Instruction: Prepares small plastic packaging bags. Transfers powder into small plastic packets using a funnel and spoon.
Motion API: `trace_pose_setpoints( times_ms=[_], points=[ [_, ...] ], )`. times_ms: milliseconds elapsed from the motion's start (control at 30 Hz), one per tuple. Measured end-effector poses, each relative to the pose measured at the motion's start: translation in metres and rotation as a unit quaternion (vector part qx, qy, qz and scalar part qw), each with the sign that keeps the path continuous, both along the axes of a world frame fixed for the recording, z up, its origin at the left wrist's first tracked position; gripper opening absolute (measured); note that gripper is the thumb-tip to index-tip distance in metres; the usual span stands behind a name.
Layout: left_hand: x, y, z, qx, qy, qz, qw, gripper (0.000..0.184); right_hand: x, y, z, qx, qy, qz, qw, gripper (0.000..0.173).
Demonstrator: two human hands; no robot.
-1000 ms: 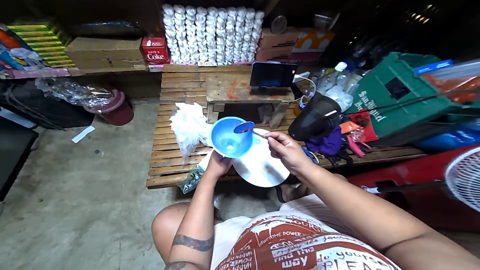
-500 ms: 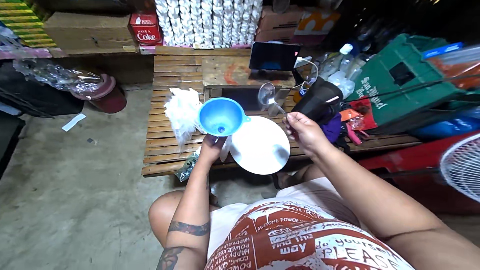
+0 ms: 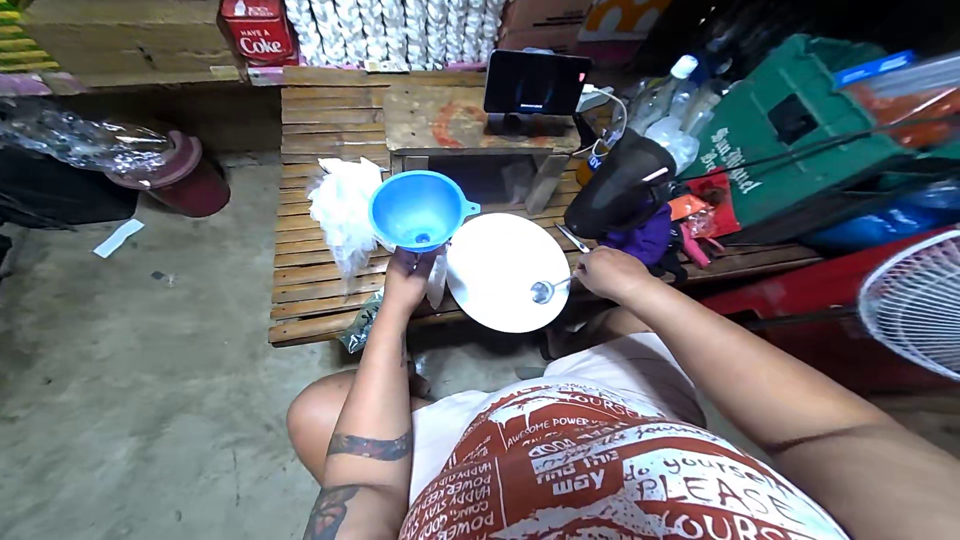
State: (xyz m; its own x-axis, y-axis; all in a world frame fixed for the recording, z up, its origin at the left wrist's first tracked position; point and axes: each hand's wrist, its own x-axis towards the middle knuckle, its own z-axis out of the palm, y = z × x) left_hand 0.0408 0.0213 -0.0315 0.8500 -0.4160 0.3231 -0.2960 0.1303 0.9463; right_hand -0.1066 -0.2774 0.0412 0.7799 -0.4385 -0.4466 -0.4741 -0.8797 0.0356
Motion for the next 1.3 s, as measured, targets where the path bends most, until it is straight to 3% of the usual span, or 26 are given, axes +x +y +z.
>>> trace_pose_setpoints(
  times_ms=[233, 367, 533, 700, 1033, 1300],
  points=[
    [-0.001, -0.001, 0.001, 0.024, 0.009, 0.003, 1.000, 0.028, 0.003, 0.000, -0.039, 0.140, -0.015, -0.027, 0.990, 0.032],
    [-0.002, -0.002, 0.002, 0.032, 0.016, -0.005, 0.999, 0.031, -0.001, 0.005, -0.081, 0.279, -0.093, -0.097, 0.951, 0.031],
    [-0.002, -0.001, 0.001, 0.023, 0.022, -0.002, 0.999, 0.032, -0.008, -0.010, -0.097, 0.338, -0.164, -0.106, 0.921, 0.025],
    [-0.003, -0.003, 0.007, 0.032, 0.033, 0.000, 0.999, 0.033, -0.005, -0.010, -0.044, 0.349, -0.176, -0.149, 0.909, 0.027],
    [-0.004, 0.000, 0.009, 0.133, 0.017, -0.072, 0.988, 0.039, 0.009, -0.021, 0.046, 0.359, -0.290, -0.141, 0.876, 0.023],
    [-0.003, -0.006, 0.008, 0.124, -0.031, -0.103, 0.986, 0.041, 0.020, 0.012, 0.096, 0.384, -0.357, -0.097, 0.846, 0.016]
  ],
)
